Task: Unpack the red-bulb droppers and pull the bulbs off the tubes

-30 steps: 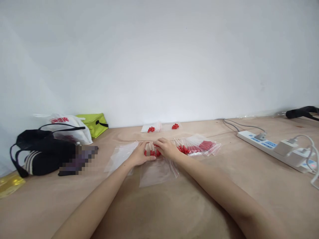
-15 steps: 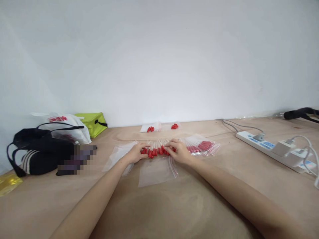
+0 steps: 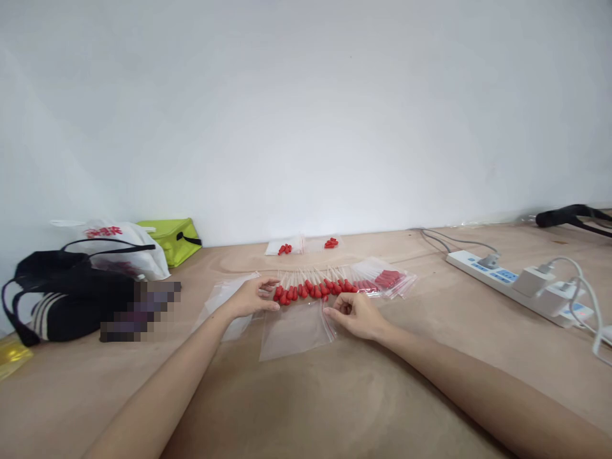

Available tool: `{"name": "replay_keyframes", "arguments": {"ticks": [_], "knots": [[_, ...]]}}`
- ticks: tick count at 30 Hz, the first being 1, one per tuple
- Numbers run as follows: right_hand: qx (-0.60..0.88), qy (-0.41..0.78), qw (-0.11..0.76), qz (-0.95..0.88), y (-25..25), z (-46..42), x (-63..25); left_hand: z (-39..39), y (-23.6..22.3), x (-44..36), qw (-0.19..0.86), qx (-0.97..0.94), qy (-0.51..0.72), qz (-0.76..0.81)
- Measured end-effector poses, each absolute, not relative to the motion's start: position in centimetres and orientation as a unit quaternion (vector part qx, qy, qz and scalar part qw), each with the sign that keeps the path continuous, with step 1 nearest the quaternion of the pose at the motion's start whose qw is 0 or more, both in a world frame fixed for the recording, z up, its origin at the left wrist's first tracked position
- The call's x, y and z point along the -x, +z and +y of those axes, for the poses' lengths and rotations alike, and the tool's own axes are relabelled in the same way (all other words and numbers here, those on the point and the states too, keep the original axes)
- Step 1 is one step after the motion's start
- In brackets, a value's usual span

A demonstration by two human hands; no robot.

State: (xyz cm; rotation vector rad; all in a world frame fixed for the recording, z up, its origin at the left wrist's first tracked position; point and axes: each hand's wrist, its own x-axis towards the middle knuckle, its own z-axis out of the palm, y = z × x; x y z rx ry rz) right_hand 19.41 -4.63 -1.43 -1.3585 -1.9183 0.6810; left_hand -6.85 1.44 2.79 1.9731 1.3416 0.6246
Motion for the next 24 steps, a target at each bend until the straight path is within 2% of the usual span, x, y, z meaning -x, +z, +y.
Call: {"name": "replay_keyframes", "arguments": {"ticks": [6,10,16,20,22,24], "knots": [[0.581,0.271,0.260,-0.722,-0.4,-5.6,-17.8,-2.1,2.2,4.4,0.115,-0.839,0.284,0.449],[0.550,0.311,0.224,-0.742,-0.3,-5.7,-18.1,-5.2,0.9,2.3,0.125,-0.899,0.239,0.345],[0.415,0.394,0.269,-0.775,-1.8,-5.0,-18.6,-6.5,0.6,1.5,0.217,-0.844,0.219,0.439],[0.443,0.299,0.326,-0.780,-1.5,-4.6,-18.7,-5.8,1.2,2.7,0.267,-0.794,0.271,0.475],[0.476,0.211,0.336,-0.785,-0.6,-4.0,-19.6,-4.8,2.0,4.5,0.249,-0.750,0.320,0.523],[0.532,0.126,0.314,-0.776,0.5,-2.9,-21.3,-3.3,2.7,7.3,0.182,-0.698,0.349,0.598]]}}
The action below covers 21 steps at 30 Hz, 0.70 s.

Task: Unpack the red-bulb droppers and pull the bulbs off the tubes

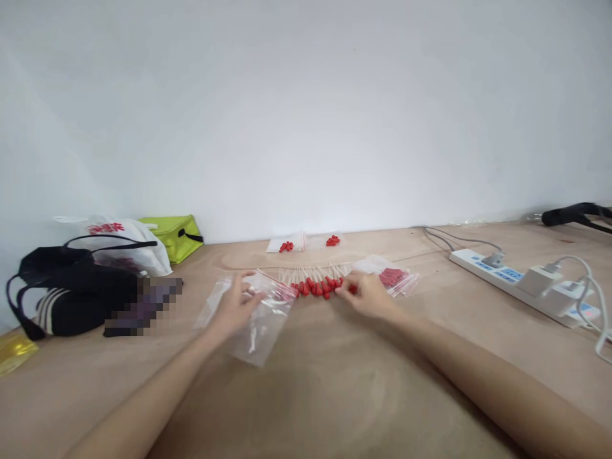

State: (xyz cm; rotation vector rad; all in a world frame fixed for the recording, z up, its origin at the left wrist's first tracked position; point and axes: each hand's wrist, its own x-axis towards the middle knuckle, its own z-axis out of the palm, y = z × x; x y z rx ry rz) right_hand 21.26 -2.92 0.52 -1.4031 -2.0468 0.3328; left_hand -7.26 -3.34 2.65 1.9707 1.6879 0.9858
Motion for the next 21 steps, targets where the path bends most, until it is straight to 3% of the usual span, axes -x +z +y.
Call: {"name": "replay_keyframes", "arguments": {"ticks": [5,9,13,21], "knots": [[0.755,0.008,0.208,-0.622,1.6,0.5,-27.2,-0.1,2.2,13.7,0.026,-0.636,0.305,0.708],[0.820,0.053,0.150,-0.549,0.6,2.1,-31.0,0.9,0.7,14.8,-0.026,-0.639,0.216,0.738],[0.818,0.092,0.153,-0.547,-0.2,2.6,-32.4,0.4,0.1,14.0,-0.149,-0.662,0.189,0.710],[0.796,0.137,0.224,-0.545,-0.1,2.5,-31.9,-0.3,-1.2,11.9,-0.021,-0.747,0.069,0.661]]}}
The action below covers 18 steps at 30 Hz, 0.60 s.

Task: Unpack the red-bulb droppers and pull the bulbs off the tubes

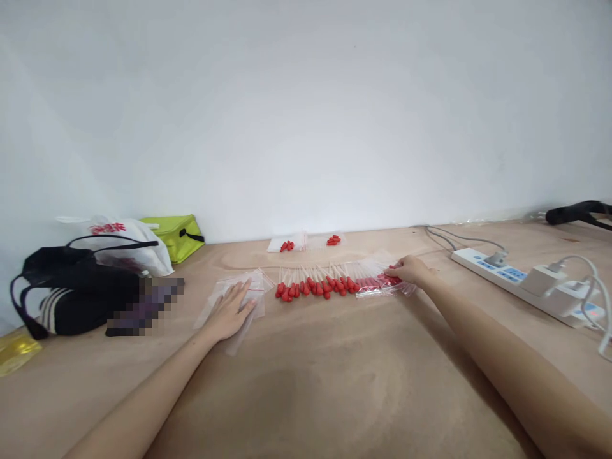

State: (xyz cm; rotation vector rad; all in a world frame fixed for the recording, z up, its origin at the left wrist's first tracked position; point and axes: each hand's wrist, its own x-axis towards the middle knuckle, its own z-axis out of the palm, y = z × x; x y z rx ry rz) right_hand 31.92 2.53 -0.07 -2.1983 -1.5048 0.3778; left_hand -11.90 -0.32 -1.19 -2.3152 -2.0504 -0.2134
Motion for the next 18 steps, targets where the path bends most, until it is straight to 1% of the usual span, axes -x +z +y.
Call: {"name": "replay_keyframes", "arguments": {"ticks": [4,6,8,9,10,12,14,16,18], "knots": [[0.766,0.133,0.288,-0.559,0.8,2.4,-31.5,1.6,-1.0,12.1,-0.006,0.738,-0.006,-0.675],[0.725,0.149,0.347,-0.576,1.5,2.1,-30.8,2.7,-1.0,12.6,-0.004,0.746,-0.002,-0.666],[0.637,0.223,0.435,-0.597,2.2,1.5,-29.3,3.5,-1.3,13.2,0.000,0.758,-0.011,-0.652],[0.563,0.298,0.472,-0.610,2.4,1.1,-28.3,3.8,-1.5,13.5,0.001,0.763,-0.019,-0.646],[0.506,0.362,0.487,-0.614,2.5,0.6,-27.2,4.0,-1.7,13.8,0.002,0.767,-0.030,-0.641],[0.432,0.475,0.444,-0.625,2.4,-0.5,-24.9,4.2,-1.8,14.2,0.011,0.767,-0.075,-0.637],[0.391,0.546,0.364,-0.645,1.8,-1.6,-22.7,4.0,-1.4,14.2,0.044,0.765,-0.157,-0.623],[0.365,0.597,0.293,-0.651,0.9,-2.3,-20.9,3.4,-0.5,13.5,0.091,0.760,-0.264,-0.587],[0.358,0.619,0.250,-0.652,-0.1,-2.6,-19.7,2.1,0.6,11.9,0.123,0.755,-0.358,-0.536]]}}
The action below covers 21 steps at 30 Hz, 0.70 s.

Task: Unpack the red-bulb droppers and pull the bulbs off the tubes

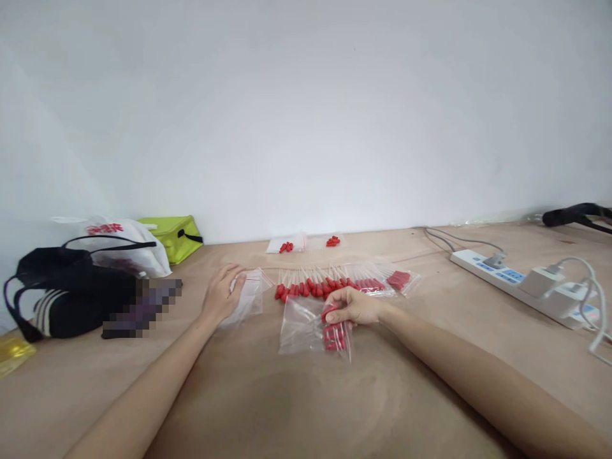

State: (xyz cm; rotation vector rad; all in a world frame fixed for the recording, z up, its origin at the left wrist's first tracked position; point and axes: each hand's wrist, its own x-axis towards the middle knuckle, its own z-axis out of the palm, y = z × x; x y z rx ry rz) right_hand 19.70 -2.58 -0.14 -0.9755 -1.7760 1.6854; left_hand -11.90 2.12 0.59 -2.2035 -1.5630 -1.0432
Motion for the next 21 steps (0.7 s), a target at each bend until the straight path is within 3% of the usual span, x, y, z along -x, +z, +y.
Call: {"name": "replay_keyframes", "arguments": {"ticks": [3,7,12,21], "knots": [[0.378,0.613,0.260,-0.643,-1.3,-2.6,-18.9,-0.8,1.5,8.1,0.085,0.797,-0.390,-0.454],[0.406,0.580,0.360,-0.608,-2.1,-2.9,-19.2,-4.7,1.2,3.6,-0.084,0.914,-0.237,-0.318],[0.396,0.574,0.438,-0.567,-2.5,-4.5,-20.2,-6.5,0.5,1.8,-0.193,0.913,-0.134,-0.335],[0.430,0.643,0.425,-0.470,-2.6,-5.8,-19.5,-7.2,-0.2,1.6,-0.136,0.901,-0.186,-0.368]]}}
